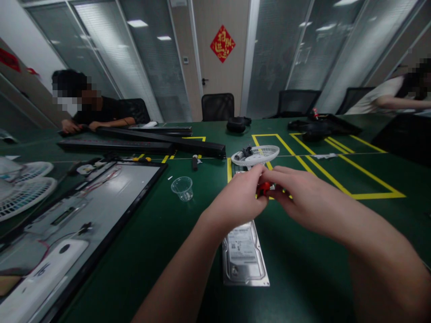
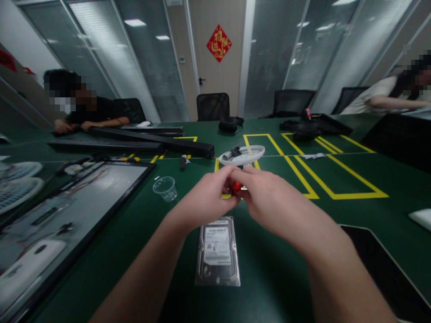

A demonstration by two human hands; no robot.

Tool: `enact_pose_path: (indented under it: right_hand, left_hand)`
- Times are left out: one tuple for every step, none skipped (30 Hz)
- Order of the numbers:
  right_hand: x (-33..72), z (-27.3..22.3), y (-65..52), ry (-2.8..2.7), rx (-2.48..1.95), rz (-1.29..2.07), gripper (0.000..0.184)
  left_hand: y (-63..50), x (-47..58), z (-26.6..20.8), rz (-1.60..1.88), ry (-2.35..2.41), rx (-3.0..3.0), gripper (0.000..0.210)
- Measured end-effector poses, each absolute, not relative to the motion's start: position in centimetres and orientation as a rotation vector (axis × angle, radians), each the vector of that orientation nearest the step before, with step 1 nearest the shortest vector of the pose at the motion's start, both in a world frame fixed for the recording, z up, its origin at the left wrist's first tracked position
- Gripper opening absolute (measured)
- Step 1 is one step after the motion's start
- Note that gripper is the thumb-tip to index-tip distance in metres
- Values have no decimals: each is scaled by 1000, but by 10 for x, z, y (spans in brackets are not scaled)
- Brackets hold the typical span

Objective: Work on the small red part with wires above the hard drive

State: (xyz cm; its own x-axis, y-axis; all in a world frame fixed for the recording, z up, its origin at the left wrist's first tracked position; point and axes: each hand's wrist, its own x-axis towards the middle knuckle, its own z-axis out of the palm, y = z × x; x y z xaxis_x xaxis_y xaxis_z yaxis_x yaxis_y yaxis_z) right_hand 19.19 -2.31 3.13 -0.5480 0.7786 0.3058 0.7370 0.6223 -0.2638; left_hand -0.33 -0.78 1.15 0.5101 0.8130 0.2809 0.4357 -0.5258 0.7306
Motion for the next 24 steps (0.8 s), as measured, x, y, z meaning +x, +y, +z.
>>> enact_pose_path:
  right_hand:
    - [192,31,-23,-2451,-1227,140,33]
    - [191,30,-22,-2440,-1271,131,27]
    - [191,29,-22,-2427,-1326,116,20]
    - [190,29,-21,-2415,-1379,98,13]
    - [189,29,-21,-2406,-1417,80,12]
    - [189,29,-21,-2399,-1435,66,14]
    - [189,29,-22,-2399,-1427,65,15]
    - [189,29,-22,-2406,-1394,76,14]
    - [190,30,-22,-2415,-1338,96,15]
    - [190,30,-22,-2426,-1270,116,19]
    - [191,30,-22,-2438,-1205,129,25]
    - [191,30,-22,-2448,-1156,132,30]
    - [191,30,-22,-2457,-1136,131,32]
    - [191,30,-21,-2459,-1153,126,30]
    - [191,30,-21,-2455,-1201,121,26]
    - [190,30,-21,-2448,-1270,123,21]
    - [189,30,-22,-2434,-1342,126,18]
    - [188,30,-22,-2421,-1403,128,18]
    - [188,30,-23,-2409,-1442,124,20]
    - [188,31,-23,-2400,-1455,117,21]
    - [188,31,-24,-2399,-1439,116,20]
    - [188,32,-24,-2406,-1400,122,19]
    - [189,33,-24,-2418,-1343,131,19]
    - [189,33,-24,-2435,-1277,140,23]
  left_hand:
    - [-7,-3,11,832,1010,2162,29]
    - [-7,-3,11,832,1006,2163,29]
    - [-7,-2,11,829,1008,2168,29]
    - [-6,-2,11,826,1011,2173,28]
    - [-6,-2,11,822,1014,2177,27]
    - [-6,-3,11,818,1015,2176,27]
    - [-6,-3,11,814,1014,2171,28]
    - [-6,-3,12,811,1010,2164,29]
    - [-6,-4,12,813,1003,2159,30]
    - [-7,-4,11,819,997,2158,31]
    - [-7,-4,11,829,994,2158,34]
    - [-7,-4,11,840,992,2160,36]
    - [-7,-4,11,850,996,2162,36]
    - [-6,-4,10,852,1003,2164,36]
    - [-6,-3,10,847,1012,2165,35]
    - [-6,-3,10,838,1023,2165,33]
    - [-6,-3,10,827,1033,2166,31]
    - [-6,-3,10,816,1041,2166,30]
    - [-6,-3,11,808,1045,2167,29]
    - [-6,-3,11,800,1044,2168,29]
    - [-6,-4,11,795,1041,2166,29]
    - [-7,-4,12,794,1036,2165,30]
    - [-7,-4,12,799,1029,2164,31]
    - [-7,-4,12,809,1022,2162,32]
